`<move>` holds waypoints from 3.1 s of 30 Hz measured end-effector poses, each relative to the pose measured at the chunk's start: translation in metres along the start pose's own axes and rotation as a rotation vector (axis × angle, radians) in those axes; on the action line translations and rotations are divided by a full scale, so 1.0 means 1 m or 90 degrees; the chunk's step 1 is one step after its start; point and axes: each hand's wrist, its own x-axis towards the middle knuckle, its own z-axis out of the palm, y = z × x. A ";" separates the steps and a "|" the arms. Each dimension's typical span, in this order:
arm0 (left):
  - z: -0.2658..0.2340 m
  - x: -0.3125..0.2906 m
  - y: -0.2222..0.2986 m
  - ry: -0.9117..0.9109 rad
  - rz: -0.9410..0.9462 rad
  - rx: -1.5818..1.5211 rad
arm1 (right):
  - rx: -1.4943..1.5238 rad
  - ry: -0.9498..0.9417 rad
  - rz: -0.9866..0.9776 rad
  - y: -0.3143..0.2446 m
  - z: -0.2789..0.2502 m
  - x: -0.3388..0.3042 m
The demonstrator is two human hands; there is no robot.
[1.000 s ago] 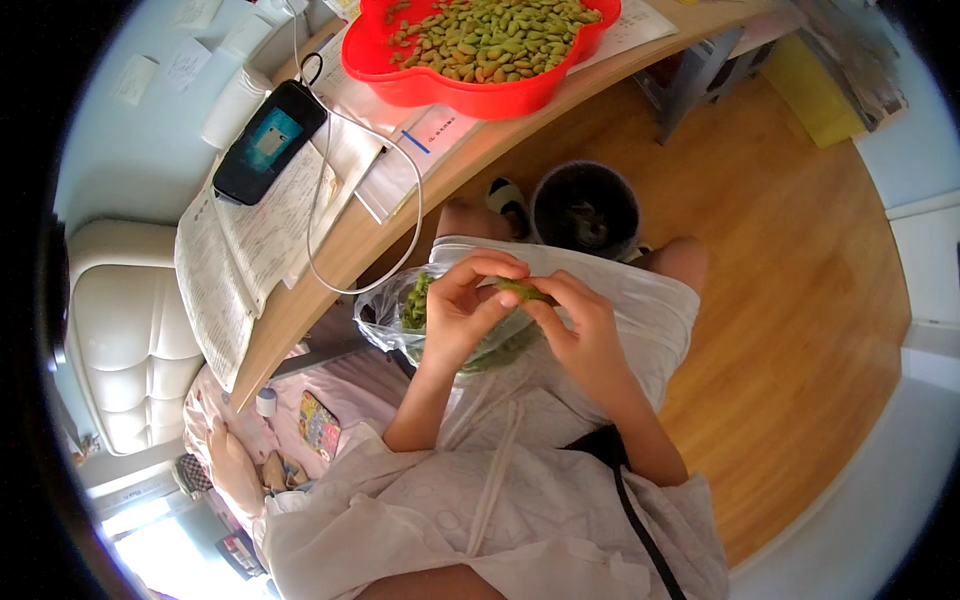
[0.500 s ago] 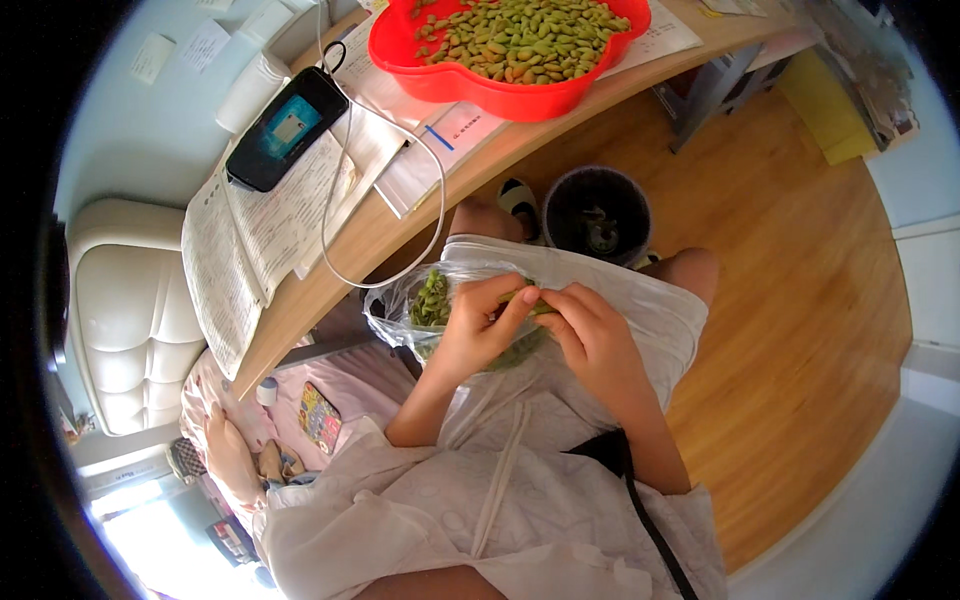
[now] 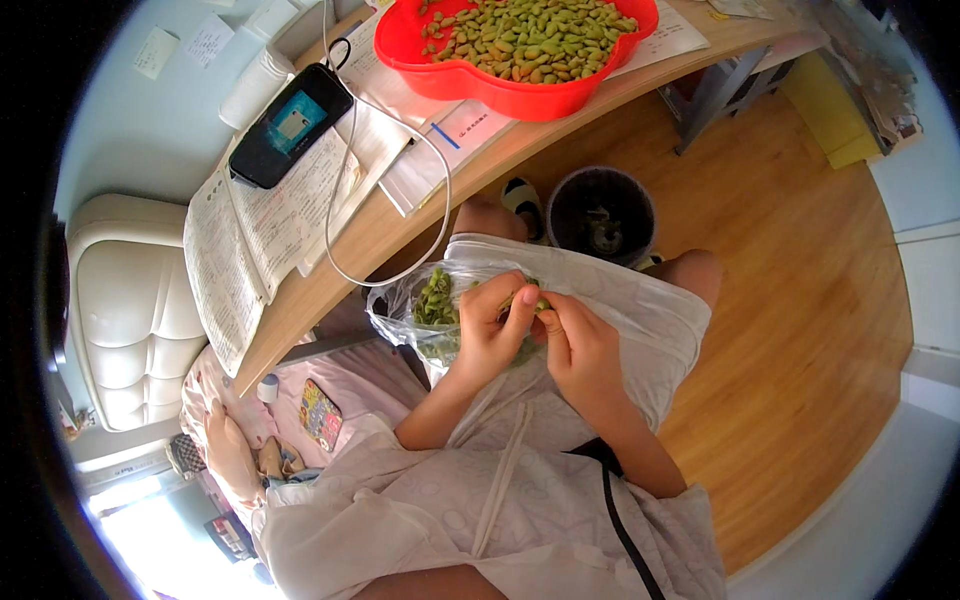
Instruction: The person shells beans by hand, removing beans from their pods and placing them into a red bowl while dropping the empty pods into a bucket.
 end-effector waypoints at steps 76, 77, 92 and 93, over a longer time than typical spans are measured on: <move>0.072 0.056 -0.209 -0.052 -0.284 -0.157 | 0.477 0.267 0.564 0.236 0.037 0.089; 0.074 0.059 -0.207 -0.058 -0.289 -0.168 | 0.378 0.250 0.501 0.250 0.034 0.090; 0.064 0.070 -0.202 -0.132 -0.264 -0.222 | -0.144 0.111 0.147 0.234 0.009 0.094; 0.065 0.070 -0.200 -0.132 -0.258 -0.220 | -0.144 0.112 0.147 0.232 0.009 0.093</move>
